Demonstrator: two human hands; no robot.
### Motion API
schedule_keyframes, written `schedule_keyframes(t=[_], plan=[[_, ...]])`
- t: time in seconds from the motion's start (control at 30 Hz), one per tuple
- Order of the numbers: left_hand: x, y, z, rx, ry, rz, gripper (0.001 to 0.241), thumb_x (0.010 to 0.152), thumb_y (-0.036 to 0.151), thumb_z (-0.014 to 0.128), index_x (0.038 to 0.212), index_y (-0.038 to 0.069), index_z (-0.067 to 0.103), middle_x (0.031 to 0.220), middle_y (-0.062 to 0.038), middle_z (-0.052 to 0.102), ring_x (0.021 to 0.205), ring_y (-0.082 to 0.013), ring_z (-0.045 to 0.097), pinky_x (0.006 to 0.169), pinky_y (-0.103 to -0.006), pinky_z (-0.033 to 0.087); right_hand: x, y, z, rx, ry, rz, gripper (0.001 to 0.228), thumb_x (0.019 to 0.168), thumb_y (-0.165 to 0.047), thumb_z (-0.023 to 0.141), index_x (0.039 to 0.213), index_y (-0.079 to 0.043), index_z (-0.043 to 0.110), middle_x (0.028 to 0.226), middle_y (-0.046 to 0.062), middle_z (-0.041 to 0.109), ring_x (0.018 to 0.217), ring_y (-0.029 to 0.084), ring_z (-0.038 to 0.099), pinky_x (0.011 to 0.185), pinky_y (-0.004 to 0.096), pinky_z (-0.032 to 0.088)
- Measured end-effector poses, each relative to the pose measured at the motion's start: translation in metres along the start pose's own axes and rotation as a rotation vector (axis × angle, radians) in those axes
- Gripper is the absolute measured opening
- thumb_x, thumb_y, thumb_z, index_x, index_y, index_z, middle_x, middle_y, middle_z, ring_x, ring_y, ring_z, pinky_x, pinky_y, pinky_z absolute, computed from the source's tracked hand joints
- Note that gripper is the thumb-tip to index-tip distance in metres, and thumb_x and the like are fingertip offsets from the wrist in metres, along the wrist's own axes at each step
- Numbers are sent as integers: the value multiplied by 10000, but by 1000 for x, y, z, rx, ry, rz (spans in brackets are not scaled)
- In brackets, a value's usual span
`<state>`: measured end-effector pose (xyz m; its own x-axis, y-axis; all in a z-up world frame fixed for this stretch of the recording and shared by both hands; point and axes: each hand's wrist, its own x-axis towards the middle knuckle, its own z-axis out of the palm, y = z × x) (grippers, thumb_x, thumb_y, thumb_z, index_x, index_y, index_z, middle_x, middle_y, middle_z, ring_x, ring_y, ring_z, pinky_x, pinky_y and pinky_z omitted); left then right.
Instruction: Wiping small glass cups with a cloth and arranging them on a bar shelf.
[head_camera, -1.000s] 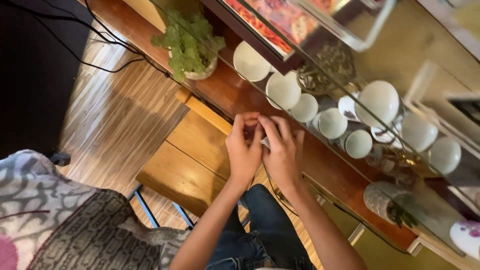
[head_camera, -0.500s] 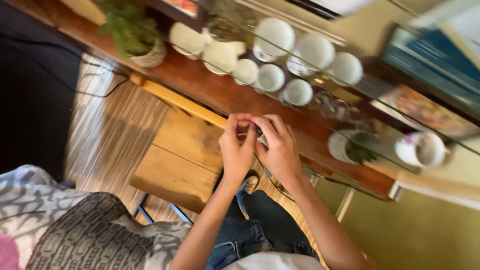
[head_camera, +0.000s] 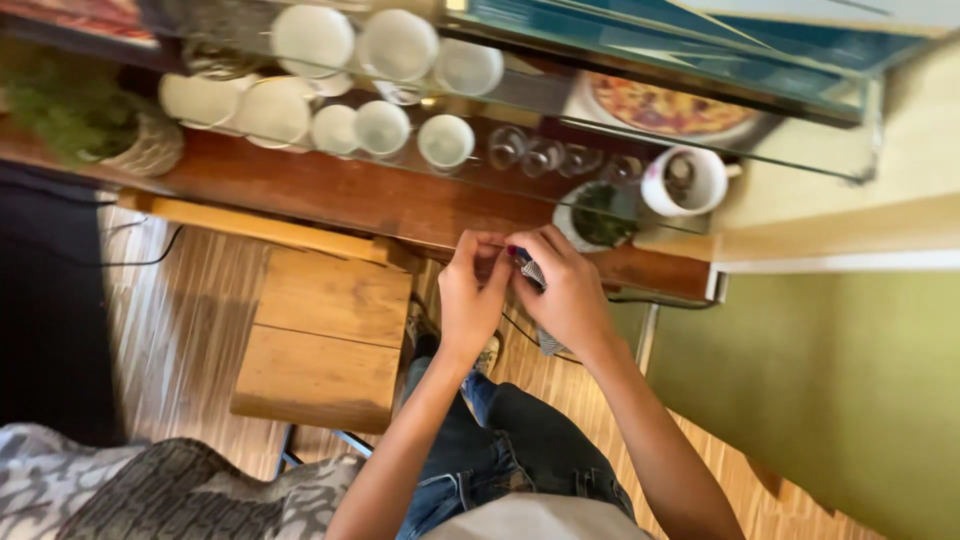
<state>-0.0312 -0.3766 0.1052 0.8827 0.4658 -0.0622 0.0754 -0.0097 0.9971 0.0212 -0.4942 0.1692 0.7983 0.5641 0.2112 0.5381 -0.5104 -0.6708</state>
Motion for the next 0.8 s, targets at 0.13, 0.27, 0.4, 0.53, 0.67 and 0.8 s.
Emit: schedule_keyframes(t=[0.13, 0.27, 0.4, 0.53, 0.67, 0.8], plan=[[0, -7, 27, 42, -68, -59, 172, 947, 27, 667, 1116, 11, 640, 877, -96, 759, 777, -151, 752, 675, -282, 593, -17, 33, -15, -39, 29, 87, 265, 858, -26, 737, 1101, -91, 656, 1057, 127, 678, 897, 359, 708, 711, 417, 569], [2, -21, 54, 148, -125, -23, 227, 901, 41, 681, 1123, 28, 634, 980, -95, 747, 833, -183, 769, 686, -312, 605, -36, 71, -31, -80, 95, 161, 199, 898, -66, 716, 1086, -80, 650, 1047, 140, 681, 889, 379, 708, 731, 438, 568], [11, -24, 81, 455, -212, 101, 580, 815, 70, 782, 1336, 17, 533, 1238, -251, 594, 1103, -467, 616, 847, -503, 542, -53, 116, -34, -196, 88, 544, 162, 911, -217, 748, 1023, -116, 687, 926, 158, 729, 860, 409, 719, 710, 493, 552], [25, -43, 109, 524, -274, 133, 902, 738, 95, 813, 1494, -13, 333, 1382, -298, 459, 1275, -534, 475, 1008, -539, 466, -53, 141, -30, -221, 147, 525, 221, 884, -237, 752, 1038, -101, 672, 990, 179, 751, 838, 432, 710, 692, 520, 547], [40, -56, 125, 481, -240, 292, 1044, 713, 97, 840, 1547, -33, 225, 1508, -313, 369, 1356, -533, 410, 1075, -511, 427, -55, 165, -16, -208, 70, 534, 490, 877, -251, 764, 1244, -5, 552, 976, 227, 735, 818, 464, 695, 680, 539, 551], [45, -75, 139, 552, -232, 255, 1013, 696, 17, 783, 1556, -48, 251, 1512, -312, 391, 1356, -520, 434, 1096, -504, 435, -49, 164, -12, -81, 72, 600, 733, 853, -237, 770, 1417, 59, 407, 981, 248, 732, 824, 478, 697, 683, 529, 565]])
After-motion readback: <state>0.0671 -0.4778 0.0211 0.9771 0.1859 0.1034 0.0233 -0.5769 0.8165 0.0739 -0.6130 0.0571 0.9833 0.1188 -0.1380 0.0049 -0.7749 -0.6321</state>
